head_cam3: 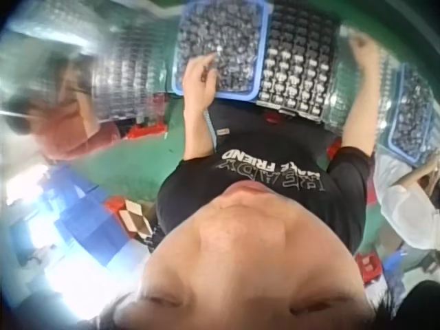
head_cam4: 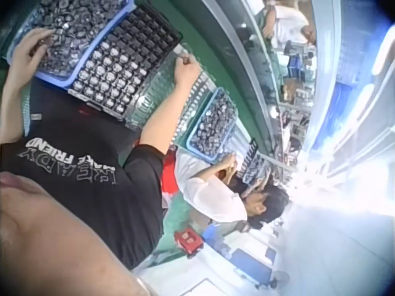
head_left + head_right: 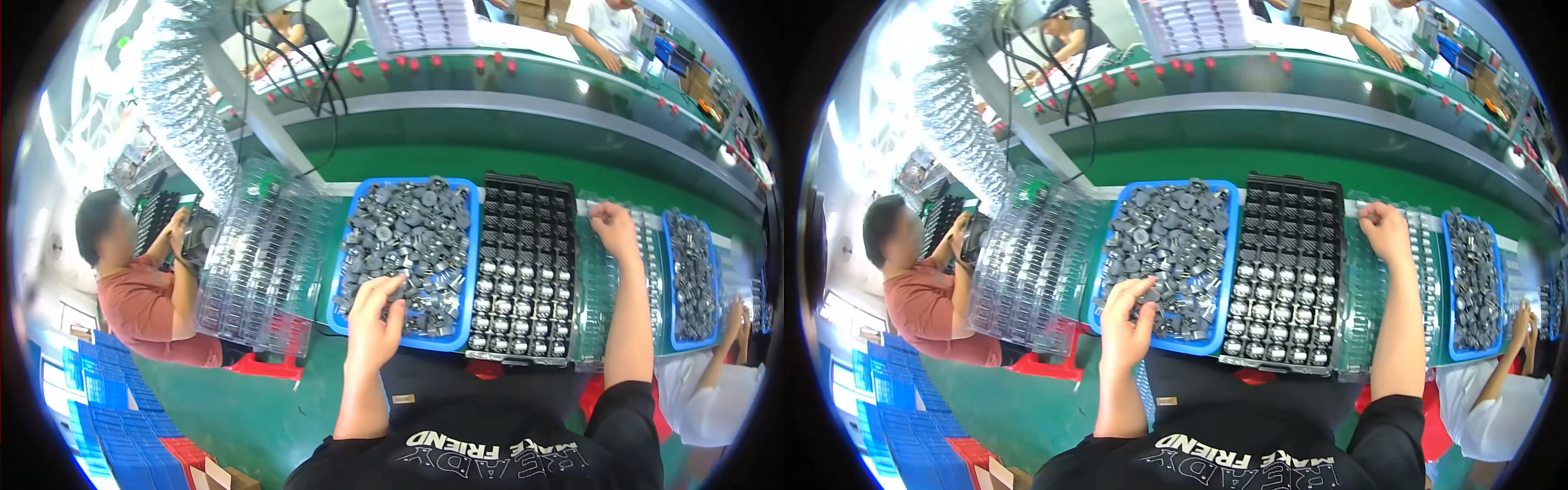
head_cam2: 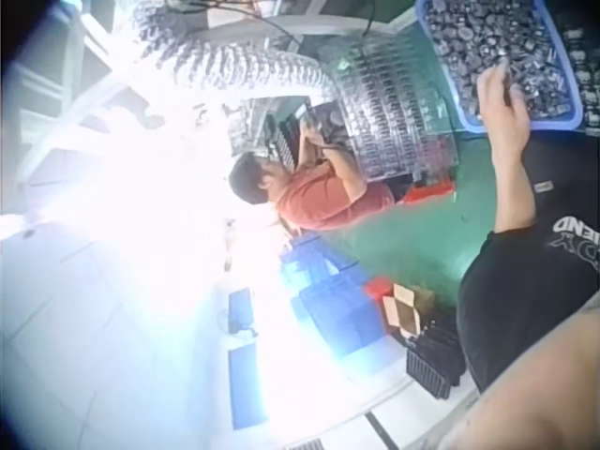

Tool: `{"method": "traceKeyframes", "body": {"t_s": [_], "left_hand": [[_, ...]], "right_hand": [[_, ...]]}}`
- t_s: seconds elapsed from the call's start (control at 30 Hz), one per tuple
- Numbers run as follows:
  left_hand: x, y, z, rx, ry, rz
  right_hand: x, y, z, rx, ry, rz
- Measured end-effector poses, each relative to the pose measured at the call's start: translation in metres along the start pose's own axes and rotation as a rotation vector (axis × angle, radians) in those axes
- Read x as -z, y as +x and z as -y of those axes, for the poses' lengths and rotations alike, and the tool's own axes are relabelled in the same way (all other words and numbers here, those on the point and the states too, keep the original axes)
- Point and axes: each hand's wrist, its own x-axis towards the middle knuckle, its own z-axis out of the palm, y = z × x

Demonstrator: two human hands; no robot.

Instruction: Assembling and sorting small electronic motor components into black plastic trays on a factory production line.

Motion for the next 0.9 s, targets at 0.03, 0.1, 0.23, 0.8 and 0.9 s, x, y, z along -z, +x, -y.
{"method": "traceKeyframes", "body": {"t_s": [0.03, 0.1, 0.23, 0.8, 0.9], "left_hand": [[0.0, 0.0, -0.001, 0.022, -0.052, -0.002], [-0.004, -0.001, 0.007, 0.054, -0.157, 0.009], [-0.011, 0.015, 0.007, 0.316, -0.85, 0.097], [-0.063, -0.007, -0.048, 0.345, -1.457, 0.337], [-0.064, -0.01, -0.053, 0.279, -1.433, 0.294]], "right_hand": [[0.006, -0.003, 0.009, -0.038, -0.06, 0.071], [0.004, 0.004, 0.014, -0.031, -0.079, 0.083], [-0.022, 0.018, -0.038, 0.03, 0.119, -0.001], [-0.012, -0.178, 0.225, 0.308, 0.714, 0.027], [-0.033, -0.176, 0.225, 0.518, 0.584, -0.148]]}}
